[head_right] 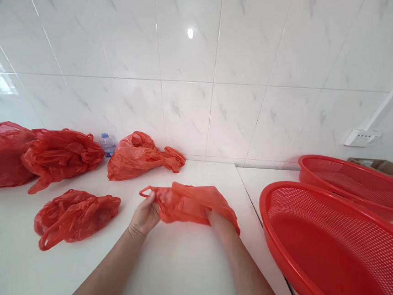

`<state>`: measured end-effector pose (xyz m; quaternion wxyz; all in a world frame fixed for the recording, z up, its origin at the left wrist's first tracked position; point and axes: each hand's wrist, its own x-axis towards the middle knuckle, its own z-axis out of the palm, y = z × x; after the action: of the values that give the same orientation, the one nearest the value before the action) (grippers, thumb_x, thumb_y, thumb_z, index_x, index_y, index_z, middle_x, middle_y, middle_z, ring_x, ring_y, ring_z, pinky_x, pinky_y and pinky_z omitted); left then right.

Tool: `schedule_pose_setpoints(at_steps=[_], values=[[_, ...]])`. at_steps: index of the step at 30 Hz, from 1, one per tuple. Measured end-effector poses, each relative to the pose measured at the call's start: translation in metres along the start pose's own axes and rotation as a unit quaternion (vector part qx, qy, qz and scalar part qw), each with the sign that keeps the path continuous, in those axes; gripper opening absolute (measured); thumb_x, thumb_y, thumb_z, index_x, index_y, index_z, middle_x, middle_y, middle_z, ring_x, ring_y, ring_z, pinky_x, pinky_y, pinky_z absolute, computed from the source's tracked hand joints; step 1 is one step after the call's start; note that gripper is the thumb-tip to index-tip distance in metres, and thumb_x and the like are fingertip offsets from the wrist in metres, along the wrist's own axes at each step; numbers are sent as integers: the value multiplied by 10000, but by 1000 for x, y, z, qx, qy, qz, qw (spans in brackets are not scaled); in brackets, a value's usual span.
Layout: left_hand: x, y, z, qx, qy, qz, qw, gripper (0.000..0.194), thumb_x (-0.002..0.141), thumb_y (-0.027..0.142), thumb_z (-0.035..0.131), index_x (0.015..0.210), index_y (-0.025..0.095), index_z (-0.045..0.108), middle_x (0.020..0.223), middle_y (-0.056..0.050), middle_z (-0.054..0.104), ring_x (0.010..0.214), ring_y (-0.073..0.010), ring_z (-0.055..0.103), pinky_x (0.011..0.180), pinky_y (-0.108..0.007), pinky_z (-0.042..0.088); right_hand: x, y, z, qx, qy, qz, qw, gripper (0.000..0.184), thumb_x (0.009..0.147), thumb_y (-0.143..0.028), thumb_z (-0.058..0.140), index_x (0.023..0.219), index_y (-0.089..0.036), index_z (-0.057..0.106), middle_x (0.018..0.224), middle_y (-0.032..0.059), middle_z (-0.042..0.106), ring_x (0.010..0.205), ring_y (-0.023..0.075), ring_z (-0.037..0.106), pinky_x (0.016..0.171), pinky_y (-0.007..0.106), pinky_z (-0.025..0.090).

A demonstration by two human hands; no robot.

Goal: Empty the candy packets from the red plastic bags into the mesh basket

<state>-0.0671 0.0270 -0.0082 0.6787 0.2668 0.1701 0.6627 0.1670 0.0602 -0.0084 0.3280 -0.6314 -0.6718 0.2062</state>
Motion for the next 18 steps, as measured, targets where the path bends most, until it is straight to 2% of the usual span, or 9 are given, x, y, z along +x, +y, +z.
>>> schedule_pose_setpoints(at_steps=[4,7,9,10,11,13,15,16,18], values=[[9,11,-7,-18,111,84,990,164,754,251,669,892,190,605,869,2,677,822,-119,635,810,-247,482,-5,-17,-8,-32,-24,177,983,325,703,-503,595,895,-241,619,882,130,622,737,259,612,531,341,437],[11,7,-3,72,153,110,980,209,752,322,653,870,163,589,864,-22,645,783,-138,617,748,-263,482,-8,-31,-11,-57,-108,200,972,212,715,-445,585,798,-252,609,800,93,619,693,235,606,540,331,429],[9,4,2,180,219,166,944,242,768,371,619,886,167,568,869,-27,614,793,-155,602,727,-287,478,-8,-35,-12,-77,-137,185,970,219,731,-458,561,780,-248,601,779,85,621,676,230,602,533,325,419],[7,4,6,246,260,214,909,246,781,378,599,916,177,557,901,-32,601,829,-166,595,739,-304,475,-8,-35,-13,-85,-139,175,971,244,738,-476,549,800,-246,601,788,89,626,684,235,604,531,323,415],[4,3,11,320,293,274,858,254,790,371,587,963,189,546,963,-43,589,895,-181,583,773,-327,469,-7,-35,-13,-91,-137,166,972,274,743,-495,538,833,-245,602,804,95,631,695,241,606,530,322,414],[-4,2,25,469,301,411,722,310,781,321,599,1058,204,524,1125,-82,546,1067,-217,522,877,-382,432,-4,-32,-13,-93,-130,160,974,336,753,-524,522,913,-239,599,842,110,642,708,250,610,534,326,415],[-13,-3,42,585,209,521,586,343,758,238,619,1086,202,526,1199,-109,517,1151,-236,469,940,-408,392,-1,-29,-12,-92,-127,158,975,372,764,-534,515,964,-231,594,874,120,650,716,256,611,551,336,422],[-17,-8,51,628,137,544,539,318,756,195,612,1066,200,542,1165,-109,540,1121,-231,488,928,-398,403,-1,-27,-11,-91,-126,146,977,371,774,-532,510,973,-230,595,888,119,653,727,256,612,569,341,427],[-22,-21,65,704,-31,504,499,222,785,134,548,993,207,577,976,-71,610,933,-187,566,817,-332,453,-2,-26,-9,-89,-130,106,982,338,796,-514,501,952,-234,609,883,107,662,749,251,613,610,343,434]])
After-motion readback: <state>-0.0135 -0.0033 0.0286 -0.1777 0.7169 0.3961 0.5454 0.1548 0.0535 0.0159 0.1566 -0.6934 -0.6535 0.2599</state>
